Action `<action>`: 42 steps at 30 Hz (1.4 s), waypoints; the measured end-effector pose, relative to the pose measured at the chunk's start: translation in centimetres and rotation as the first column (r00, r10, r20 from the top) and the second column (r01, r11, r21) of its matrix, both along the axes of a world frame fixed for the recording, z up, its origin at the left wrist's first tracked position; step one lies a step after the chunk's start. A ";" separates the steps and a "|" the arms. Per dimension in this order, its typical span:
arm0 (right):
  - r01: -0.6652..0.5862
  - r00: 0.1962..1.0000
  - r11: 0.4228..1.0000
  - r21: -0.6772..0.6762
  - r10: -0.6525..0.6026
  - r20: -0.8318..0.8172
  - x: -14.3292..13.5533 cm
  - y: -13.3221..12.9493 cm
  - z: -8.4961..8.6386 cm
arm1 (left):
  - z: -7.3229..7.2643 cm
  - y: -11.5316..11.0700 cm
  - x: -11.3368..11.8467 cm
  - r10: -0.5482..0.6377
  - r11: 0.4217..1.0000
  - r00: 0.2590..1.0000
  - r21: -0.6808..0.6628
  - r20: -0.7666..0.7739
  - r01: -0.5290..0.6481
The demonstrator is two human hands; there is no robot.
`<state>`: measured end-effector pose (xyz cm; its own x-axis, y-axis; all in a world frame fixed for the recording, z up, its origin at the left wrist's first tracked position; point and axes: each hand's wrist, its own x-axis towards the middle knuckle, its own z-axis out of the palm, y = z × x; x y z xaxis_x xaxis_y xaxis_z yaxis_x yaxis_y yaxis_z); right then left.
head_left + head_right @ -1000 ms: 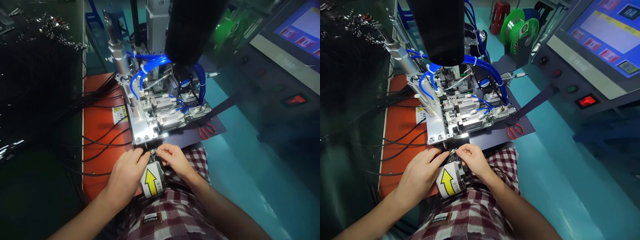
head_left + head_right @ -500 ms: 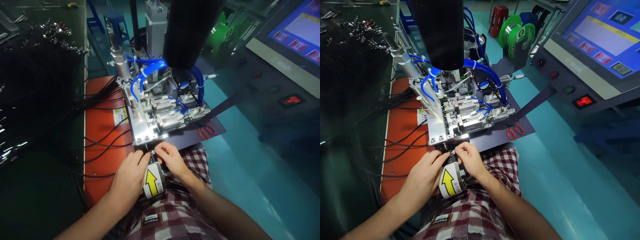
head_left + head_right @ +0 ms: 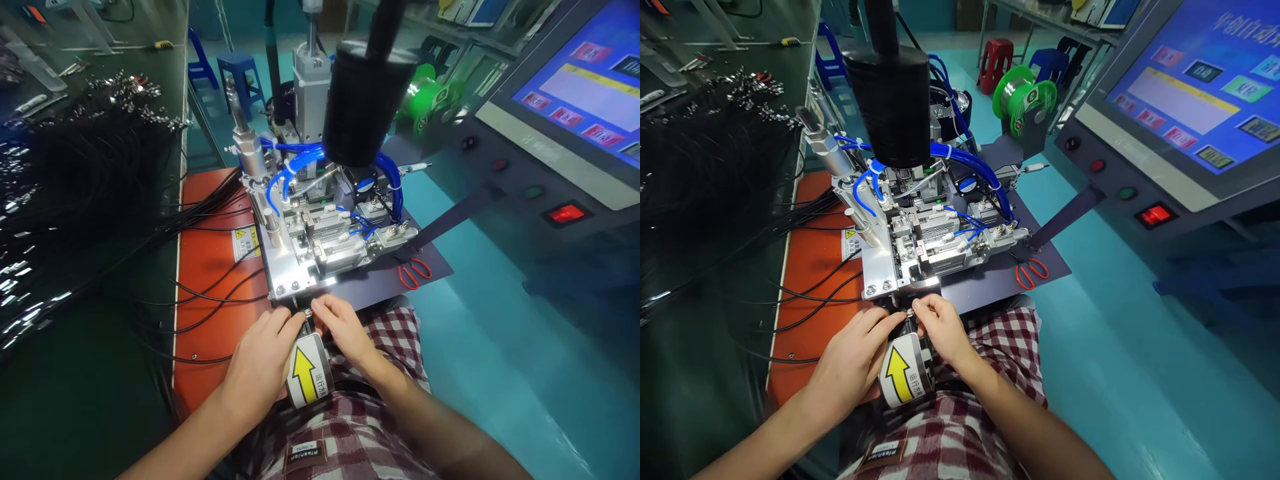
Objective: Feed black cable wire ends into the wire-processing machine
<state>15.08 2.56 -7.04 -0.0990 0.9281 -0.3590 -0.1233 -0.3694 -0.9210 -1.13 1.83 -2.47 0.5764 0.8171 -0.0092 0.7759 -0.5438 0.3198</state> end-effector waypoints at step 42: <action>0.181 0.980 0.983 -0.033 -0.183 -0.077 2.7 -1.3 -1.3 | 1.6 -0.4 -5.3 0.243 0.969 0.967 0.061 -0.077 -0.239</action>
